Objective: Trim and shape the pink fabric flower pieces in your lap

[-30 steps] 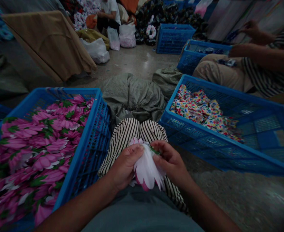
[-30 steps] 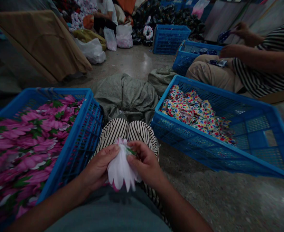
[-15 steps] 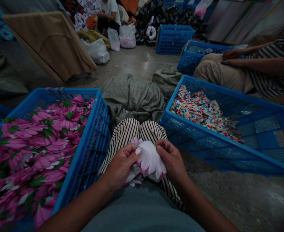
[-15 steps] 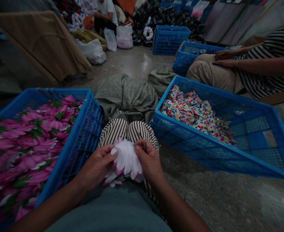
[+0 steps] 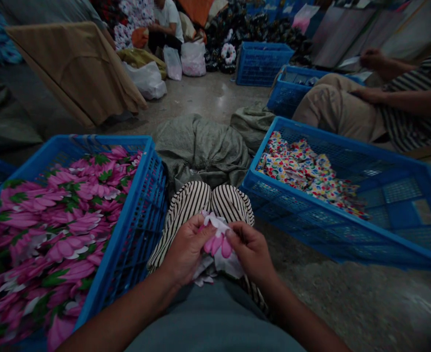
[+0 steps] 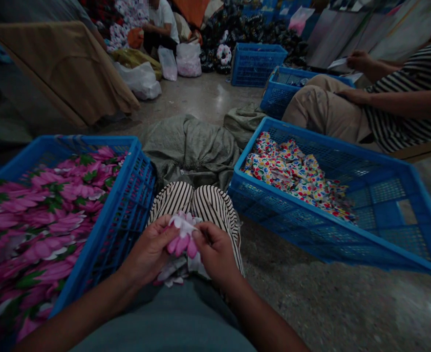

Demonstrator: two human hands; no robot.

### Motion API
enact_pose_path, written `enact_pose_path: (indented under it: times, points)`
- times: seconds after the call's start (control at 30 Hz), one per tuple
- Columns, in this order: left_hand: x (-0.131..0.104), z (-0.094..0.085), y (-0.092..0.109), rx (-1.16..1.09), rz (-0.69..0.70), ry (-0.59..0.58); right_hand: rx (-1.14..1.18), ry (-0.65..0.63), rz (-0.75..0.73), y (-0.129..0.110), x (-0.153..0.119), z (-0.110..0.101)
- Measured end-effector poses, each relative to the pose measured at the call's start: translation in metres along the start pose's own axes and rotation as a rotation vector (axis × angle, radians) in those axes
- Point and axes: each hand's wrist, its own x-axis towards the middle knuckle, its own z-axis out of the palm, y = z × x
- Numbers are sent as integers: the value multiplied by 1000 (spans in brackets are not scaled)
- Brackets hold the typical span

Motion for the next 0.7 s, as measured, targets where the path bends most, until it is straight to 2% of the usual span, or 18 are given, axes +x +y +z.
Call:
enact_pose_path:
  times: [0.07, 0.13, 0.2, 0.23, 0.3, 0.37, 0.43, 0.5, 0.57, 0.7]
  points:
    - [-1, -6, 4, 189, 17, -30, 195, 93, 134, 4, 4, -3]
    - [-1, -12, 6, 457, 70, -39, 384, 135, 262, 4, 6, -6]
    - [1, -16, 6, 646, 129, -30, 546, 108, 359, 0, 6, -7]
    - [3, -18, 5, 657, 134, -22, 627, 68, 395, -2, 6, -7]
    - [7, -18, 3, 475, 33, -22, 765, -7, 434, -6, 4, -4]
    - [11, -18, 2, 128, -170, -59, 861, -49, 436, -4, 2, 1]
    - [12, -16, 3, -188, -302, -104, 927, -82, 443, 2, 2, 5]
    - [12, -15, 3, -380, -310, -126, 998, -137, 475, 9, 3, 8]
    - [12, -15, 1, -472, -270, -145, 1061, -165, 519, 14, 6, 10]
    - [15, -20, -4, -395, -227, -253, 1092, -102, 545, 8, 12, 5]
